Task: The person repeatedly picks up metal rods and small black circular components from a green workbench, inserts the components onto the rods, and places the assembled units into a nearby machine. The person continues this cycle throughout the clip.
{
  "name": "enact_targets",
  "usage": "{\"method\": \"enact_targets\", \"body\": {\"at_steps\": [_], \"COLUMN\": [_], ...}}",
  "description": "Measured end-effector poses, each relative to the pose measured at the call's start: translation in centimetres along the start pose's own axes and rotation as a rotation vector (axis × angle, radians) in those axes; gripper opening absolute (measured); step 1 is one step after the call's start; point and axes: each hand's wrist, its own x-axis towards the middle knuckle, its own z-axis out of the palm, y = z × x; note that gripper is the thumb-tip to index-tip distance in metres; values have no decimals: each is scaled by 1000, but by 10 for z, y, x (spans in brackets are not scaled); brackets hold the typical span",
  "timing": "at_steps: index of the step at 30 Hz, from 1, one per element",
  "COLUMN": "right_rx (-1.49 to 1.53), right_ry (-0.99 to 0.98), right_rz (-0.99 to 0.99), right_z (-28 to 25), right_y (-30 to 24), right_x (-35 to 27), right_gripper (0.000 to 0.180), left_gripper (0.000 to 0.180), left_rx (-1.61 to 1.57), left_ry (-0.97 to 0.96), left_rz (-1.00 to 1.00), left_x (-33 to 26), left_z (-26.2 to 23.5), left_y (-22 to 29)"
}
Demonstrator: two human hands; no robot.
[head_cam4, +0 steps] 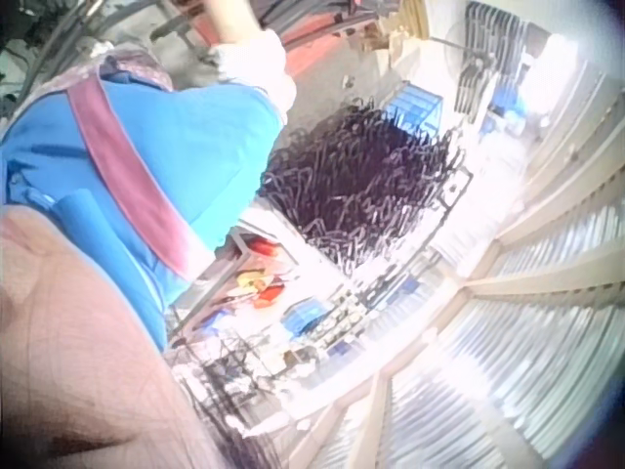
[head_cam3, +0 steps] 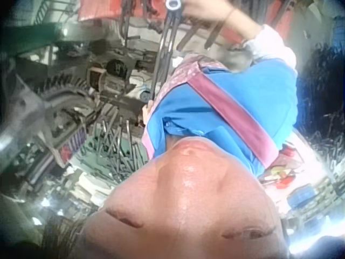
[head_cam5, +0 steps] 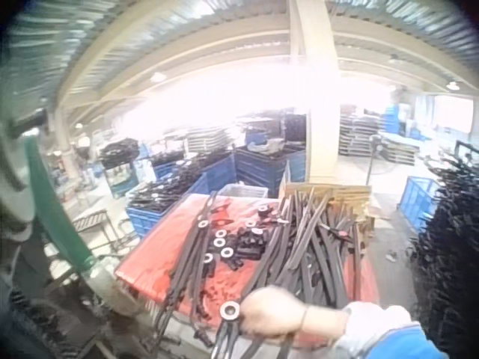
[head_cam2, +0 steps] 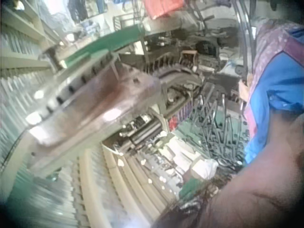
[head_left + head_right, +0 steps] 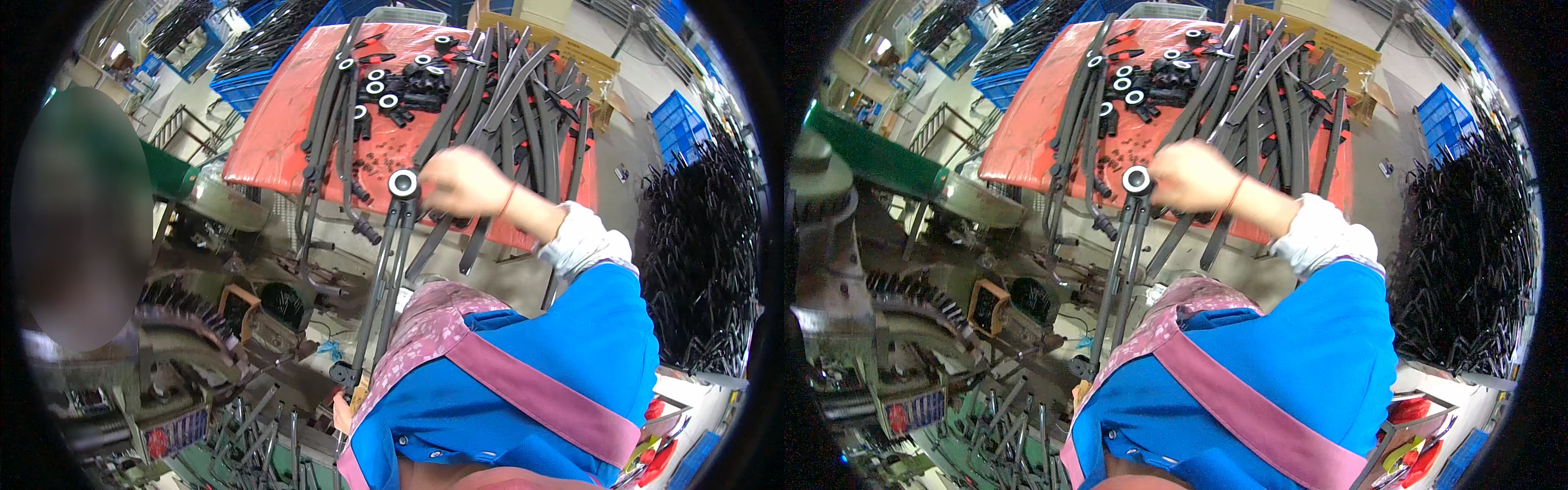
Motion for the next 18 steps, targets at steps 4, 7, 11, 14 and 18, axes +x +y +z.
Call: {"method": "enact_targets", "body": {"at_steps": [4, 7, 11, 14, 18], "right_rx": [-608, -798, -834, -749, -416], "right_ry": [148, 32, -151, -272, -39], "right_rz": [330, 348, 233, -7, -55], "right_z": [-1, 13, 18, -8, -43], "right_y": [189, 245, 280, 275, 268], "right_x": [-68, -76, -47, -17, 9], "right_gripper": [19, 24, 15, 19, 30], "left_gripper": [27, 47, 57, 49, 49], "left_rx": [9, 110, 183, 153, 189], "left_ry": [-63, -210, -244, -83, 22], "left_rz": [-27, -72, -43, 93, 206], "left_x": [21, 47, 53, 43, 41], "left_z": [20, -21, -33, -24, -27], "left_y": [24, 114, 143, 132, 156]}}
